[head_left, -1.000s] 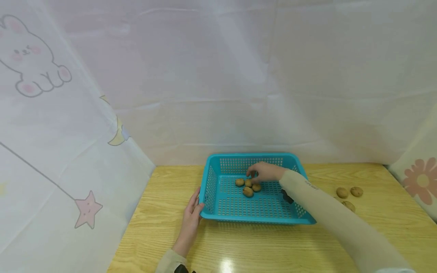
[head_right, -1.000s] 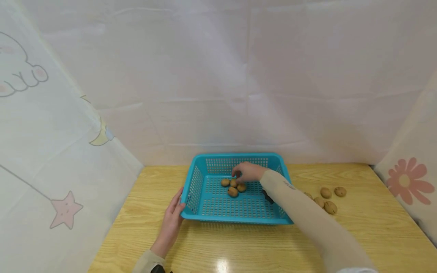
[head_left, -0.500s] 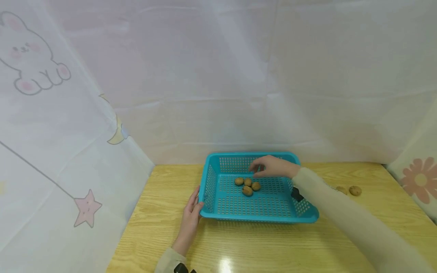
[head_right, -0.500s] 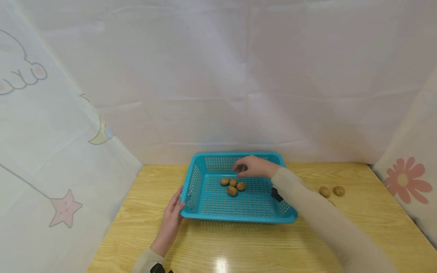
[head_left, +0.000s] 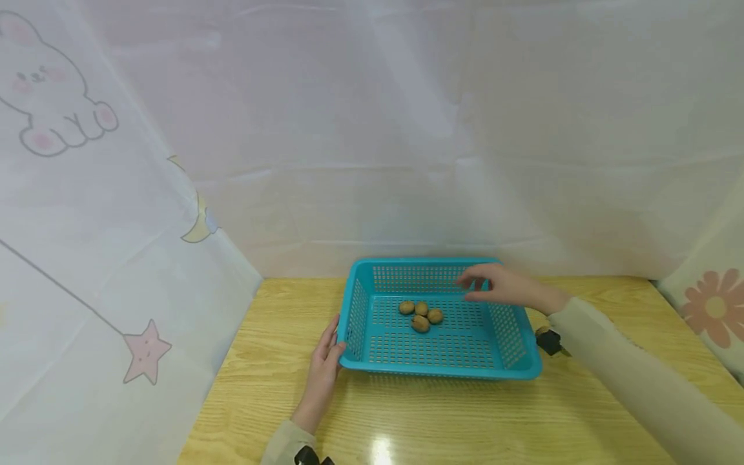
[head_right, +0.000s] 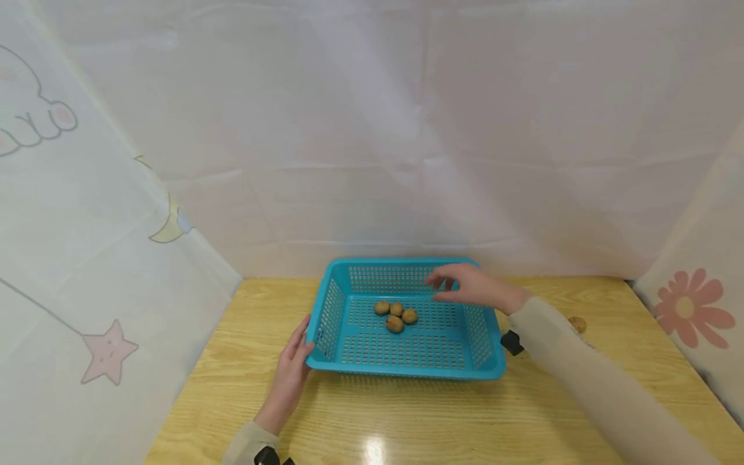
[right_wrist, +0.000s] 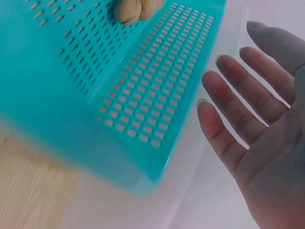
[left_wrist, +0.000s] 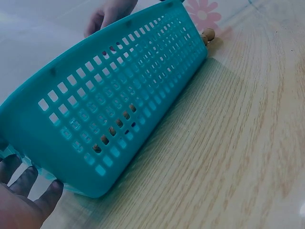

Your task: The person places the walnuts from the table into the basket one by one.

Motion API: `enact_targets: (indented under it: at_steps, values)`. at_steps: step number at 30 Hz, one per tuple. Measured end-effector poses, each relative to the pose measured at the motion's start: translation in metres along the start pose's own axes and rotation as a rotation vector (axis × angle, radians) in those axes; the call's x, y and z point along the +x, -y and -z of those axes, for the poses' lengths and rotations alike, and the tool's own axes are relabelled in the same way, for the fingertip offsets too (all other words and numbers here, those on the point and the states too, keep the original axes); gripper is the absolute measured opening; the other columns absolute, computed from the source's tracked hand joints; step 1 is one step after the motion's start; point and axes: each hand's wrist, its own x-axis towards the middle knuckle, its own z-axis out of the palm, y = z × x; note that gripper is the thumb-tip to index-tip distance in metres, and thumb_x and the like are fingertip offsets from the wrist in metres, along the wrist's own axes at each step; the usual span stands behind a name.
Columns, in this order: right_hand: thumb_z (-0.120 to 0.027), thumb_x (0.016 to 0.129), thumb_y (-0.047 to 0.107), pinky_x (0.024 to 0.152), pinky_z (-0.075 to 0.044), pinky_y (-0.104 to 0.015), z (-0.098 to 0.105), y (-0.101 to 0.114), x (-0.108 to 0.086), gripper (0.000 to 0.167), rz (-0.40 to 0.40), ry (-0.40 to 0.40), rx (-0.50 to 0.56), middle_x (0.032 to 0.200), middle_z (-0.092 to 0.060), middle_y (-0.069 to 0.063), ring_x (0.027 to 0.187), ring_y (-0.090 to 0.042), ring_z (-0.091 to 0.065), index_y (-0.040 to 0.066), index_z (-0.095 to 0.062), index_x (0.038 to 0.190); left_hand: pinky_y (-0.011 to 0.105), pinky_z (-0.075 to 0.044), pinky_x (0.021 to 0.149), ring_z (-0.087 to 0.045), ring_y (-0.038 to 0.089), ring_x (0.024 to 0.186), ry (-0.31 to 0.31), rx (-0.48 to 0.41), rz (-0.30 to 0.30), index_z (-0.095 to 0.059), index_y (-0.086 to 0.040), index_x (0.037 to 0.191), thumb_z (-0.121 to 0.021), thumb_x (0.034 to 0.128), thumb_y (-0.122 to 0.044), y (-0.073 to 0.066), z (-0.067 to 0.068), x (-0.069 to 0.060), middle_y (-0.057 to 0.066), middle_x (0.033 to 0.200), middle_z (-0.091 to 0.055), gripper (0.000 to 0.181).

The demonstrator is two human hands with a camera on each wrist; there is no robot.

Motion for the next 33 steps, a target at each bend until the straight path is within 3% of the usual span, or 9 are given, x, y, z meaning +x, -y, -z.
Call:
enact_targets:
  at_steps: [7, 15, 21, 26, 33]
  values:
    - [-0.074, 0.098, 0.017, 0.069, -0.055, -0.028, 0.014, -0.004, -0.042, 0.030, 0.000, -0.066, 0.006, 0.115, -0.071, -0.006, 0.092, -0.008, -0.064, 0.007, -0.070, 0.126, 0.042, -0.046, 0.114, -0.032, 0.038, 0.153, -0.004, -0.002, 0.006, -0.023, -0.011, 0.167, -0.047, 0.1091, -0.017, 0.000, 0.000, 0.000, 0.016, 0.170, -0.025, 0.063]
    - [-0.076, 0.094, 0.008, 0.066, -0.053, -0.026, 0.019, -0.017, -0.087, 0.028, 0.030, -0.141, -0.063, 0.111, -0.073, -0.007, 0.089, 0.000, -0.060, 0.004, -0.072, 0.121, 0.039, -0.048, 0.112, -0.032, 0.038, 0.153, -0.004, -0.013, 0.008, -0.022, -0.009, 0.167, -0.046, 0.1092, -0.016, 0.001, 0.000, 0.000, 0.016, 0.170, -0.024, 0.063]
    - [-0.076, 0.094, 0.009, 0.064, -0.052, -0.026, 0.019, -0.024, -0.120, 0.028, -0.041, -0.165, -0.101, 0.113, -0.071, -0.001, 0.088, 0.002, -0.058, 0.008, -0.071, 0.122, 0.038, -0.048, 0.111, -0.033, 0.037, 0.152, -0.004, -0.016, 0.013, -0.023, -0.012, 0.167, -0.046, 0.1094, -0.017, 0.002, 0.000, -0.001, 0.015, 0.170, -0.025, 0.062]
    - [-0.076, 0.095, 0.013, 0.065, -0.051, -0.025, 0.015, -0.037, -0.149, 0.027, -0.148, -0.174, -0.114, 0.114, -0.070, 0.006, 0.088, 0.004, -0.057, 0.011, -0.072, 0.122, 0.043, -0.046, 0.113, -0.033, 0.037, 0.152, 0.004, -0.023, 0.006, -0.024, -0.015, 0.167, -0.046, 0.1097, -0.017, 0.002, 0.000, -0.001, 0.016, 0.170, -0.025, 0.061]
    - [-0.077, 0.092, 0.005, 0.061, -0.051, -0.024, 0.001, -0.068, -0.187, 0.030, -0.124, -0.210, -0.132, 0.113, -0.068, 0.014, 0.086, 0.005, -0.059, 0.005, -0.071, 0.121, 0.046, -0.044, 0.115, -0.032, 0.037, 0.153, 0.004, -0.012, 0.003, -0.022, -0.011, 0.167, -0.046, 0.1096, -0.018, 0.001, 0.001, 0.000, 0.015, 0.170, -0.024, 0.063]
